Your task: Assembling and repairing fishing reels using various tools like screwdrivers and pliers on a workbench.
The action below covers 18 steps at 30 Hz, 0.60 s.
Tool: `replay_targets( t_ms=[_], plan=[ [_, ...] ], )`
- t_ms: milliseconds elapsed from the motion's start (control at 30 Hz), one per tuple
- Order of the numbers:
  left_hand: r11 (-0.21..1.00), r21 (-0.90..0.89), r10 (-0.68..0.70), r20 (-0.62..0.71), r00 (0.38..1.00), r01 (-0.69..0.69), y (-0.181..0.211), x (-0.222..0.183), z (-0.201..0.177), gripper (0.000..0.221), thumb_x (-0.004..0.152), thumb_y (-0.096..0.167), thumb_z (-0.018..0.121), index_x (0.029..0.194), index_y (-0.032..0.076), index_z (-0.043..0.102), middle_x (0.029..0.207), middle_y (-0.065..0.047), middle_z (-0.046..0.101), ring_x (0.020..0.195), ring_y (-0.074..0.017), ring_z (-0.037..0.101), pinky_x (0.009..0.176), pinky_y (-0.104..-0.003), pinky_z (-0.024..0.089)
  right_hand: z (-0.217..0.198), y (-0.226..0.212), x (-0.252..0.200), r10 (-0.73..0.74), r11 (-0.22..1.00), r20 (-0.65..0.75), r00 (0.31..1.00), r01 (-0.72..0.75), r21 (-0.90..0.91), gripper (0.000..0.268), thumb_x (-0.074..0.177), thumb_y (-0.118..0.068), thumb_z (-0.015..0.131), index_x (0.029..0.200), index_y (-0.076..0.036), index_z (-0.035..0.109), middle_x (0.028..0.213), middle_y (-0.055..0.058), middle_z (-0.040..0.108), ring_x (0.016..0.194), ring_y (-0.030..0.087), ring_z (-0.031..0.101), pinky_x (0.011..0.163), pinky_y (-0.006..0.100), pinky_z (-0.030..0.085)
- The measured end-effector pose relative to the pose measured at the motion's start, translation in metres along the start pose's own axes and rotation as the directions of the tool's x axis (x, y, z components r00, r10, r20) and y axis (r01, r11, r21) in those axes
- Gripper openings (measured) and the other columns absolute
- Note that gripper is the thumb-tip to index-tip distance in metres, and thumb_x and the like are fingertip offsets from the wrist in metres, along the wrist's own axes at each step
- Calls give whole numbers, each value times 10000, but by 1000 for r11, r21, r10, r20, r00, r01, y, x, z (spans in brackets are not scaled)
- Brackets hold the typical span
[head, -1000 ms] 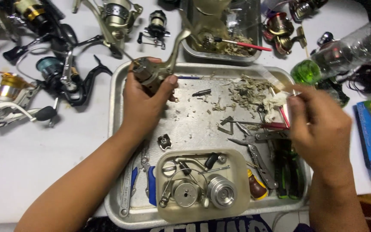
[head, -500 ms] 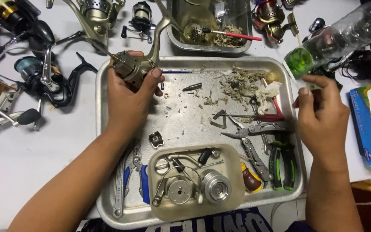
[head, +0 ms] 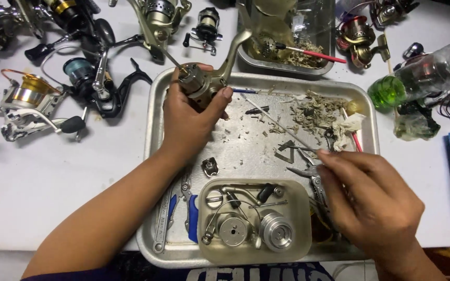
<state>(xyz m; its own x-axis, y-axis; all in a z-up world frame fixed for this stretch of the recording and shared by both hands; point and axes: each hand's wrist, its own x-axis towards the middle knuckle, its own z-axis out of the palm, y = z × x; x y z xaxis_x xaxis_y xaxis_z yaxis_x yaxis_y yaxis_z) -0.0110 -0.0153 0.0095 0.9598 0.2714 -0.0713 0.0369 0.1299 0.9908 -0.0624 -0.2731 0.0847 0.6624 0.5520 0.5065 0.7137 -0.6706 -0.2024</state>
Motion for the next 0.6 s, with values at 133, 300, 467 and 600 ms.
replay_targets(
  t_ms=[133, 300, 467, 600],
  plan=[
    [997, 61, -39, -2, 999, 39, -2, 0, 1, 656, 817, 356, 747, 1339, 90, 452, 1038, -82, 733, 854, -198, 737, 722, -298, 641, 2, -4, 10, -80, 997, 31, 996, 80, -21, 168, 954, 78, 748, 1122, 91, 744, 994, 219, 711, 841, 296, 689, 839, 377, 587],
    [999, -42, -9, 31, 999, 11, -3, -2, 2, 609, 833, 266, 759, 1321, 80, 444, 1056, -101, 722, 988, -228, 742, 885, -340, 649, 4, -3, 10, -84, 994, 33, 996, 86, -73, 151, 980, 74, 751, 1131, 75, 757, 986, 207, 706, 825, 292, 676, 809, 373, 562],
    [993, -82, 83, 49, 995, -79, -7, -3, 1, 449, 867, 212, 761, 1225, 121, 505, 1051, -83, 727, 994, -203, 741, 931, -329, 625, 4, -4, 12, -93, 993, 37, 995, 95, -69, 131, 984, 64, 739, 1112, 89, 749, 976, 210, 702, 815, 301, 670, 802, 382, 567],
    [990, -94, 108, 62, 992, -102, -8, -3, 1, 430, 871, 200, 764, 1207, 125, 505, 1069, -92, 737, 1014, -210, 754, 955, -332, 627, 6, -5, 13, -103, 993, 33, 994, 105, -57, 122, 983, 66, 731, 1100, 102, 727, 983, 228, 702, 819, 319, 675, 800, 397, 572]
  ],
)
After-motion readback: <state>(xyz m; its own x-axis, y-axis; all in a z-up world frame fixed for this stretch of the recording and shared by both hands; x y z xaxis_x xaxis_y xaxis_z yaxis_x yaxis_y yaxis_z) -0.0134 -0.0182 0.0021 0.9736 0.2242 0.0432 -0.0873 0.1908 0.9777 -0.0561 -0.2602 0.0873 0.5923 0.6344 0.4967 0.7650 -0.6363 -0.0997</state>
